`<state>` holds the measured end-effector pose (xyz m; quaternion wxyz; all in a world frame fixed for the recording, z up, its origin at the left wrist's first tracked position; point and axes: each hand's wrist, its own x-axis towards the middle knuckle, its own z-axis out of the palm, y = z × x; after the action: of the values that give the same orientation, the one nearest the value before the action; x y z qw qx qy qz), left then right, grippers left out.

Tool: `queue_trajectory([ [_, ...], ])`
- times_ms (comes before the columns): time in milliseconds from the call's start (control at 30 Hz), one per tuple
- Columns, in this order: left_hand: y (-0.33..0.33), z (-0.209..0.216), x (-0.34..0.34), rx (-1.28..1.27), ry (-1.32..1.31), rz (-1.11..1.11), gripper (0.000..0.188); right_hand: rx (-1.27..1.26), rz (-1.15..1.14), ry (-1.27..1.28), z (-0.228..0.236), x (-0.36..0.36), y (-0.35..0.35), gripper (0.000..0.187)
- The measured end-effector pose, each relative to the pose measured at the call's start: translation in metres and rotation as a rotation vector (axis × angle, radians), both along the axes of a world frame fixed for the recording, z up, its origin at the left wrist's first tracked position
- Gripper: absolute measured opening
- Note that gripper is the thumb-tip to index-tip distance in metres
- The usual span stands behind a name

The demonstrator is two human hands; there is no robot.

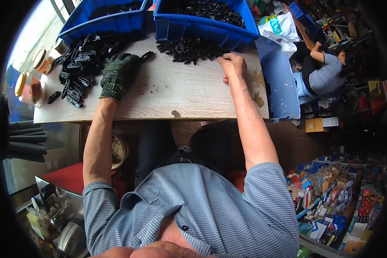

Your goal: Assembling small black plastic buckle components by joining two matching parts together.

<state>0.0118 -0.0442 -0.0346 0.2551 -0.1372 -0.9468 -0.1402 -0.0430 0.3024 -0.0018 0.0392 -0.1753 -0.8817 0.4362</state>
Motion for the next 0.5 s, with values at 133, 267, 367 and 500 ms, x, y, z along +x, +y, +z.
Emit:
queue_trajectory([
  [133, -0.003, -0.004, -0.002, 0.013, 0.017, -0.071, 0.01, -0.009, 0.016, -0.018, -0.001, 0.001, 0.001, 0.023],
  [267, -0.003, -0.004, -0.002, 0.035, 0.025, -0.086, 0.013, -0.019, 0.022, -0.039, -0.004, 0.001, 0.007, 0.024],
  [367, -0.002, -0.001, -0.001, 0.052, 0.013, -0.095, 0.015, -0.087, -0.002, -0.065, -0.005, 0.004, 0.01, 0.022],
  [500, -0.004, 0.0, 0.0, 0.006, -0.075, -0.014, 0.017, -0.128, 0.02, -0.105, -0.003, 0.011, 0.01, 0.02],
])
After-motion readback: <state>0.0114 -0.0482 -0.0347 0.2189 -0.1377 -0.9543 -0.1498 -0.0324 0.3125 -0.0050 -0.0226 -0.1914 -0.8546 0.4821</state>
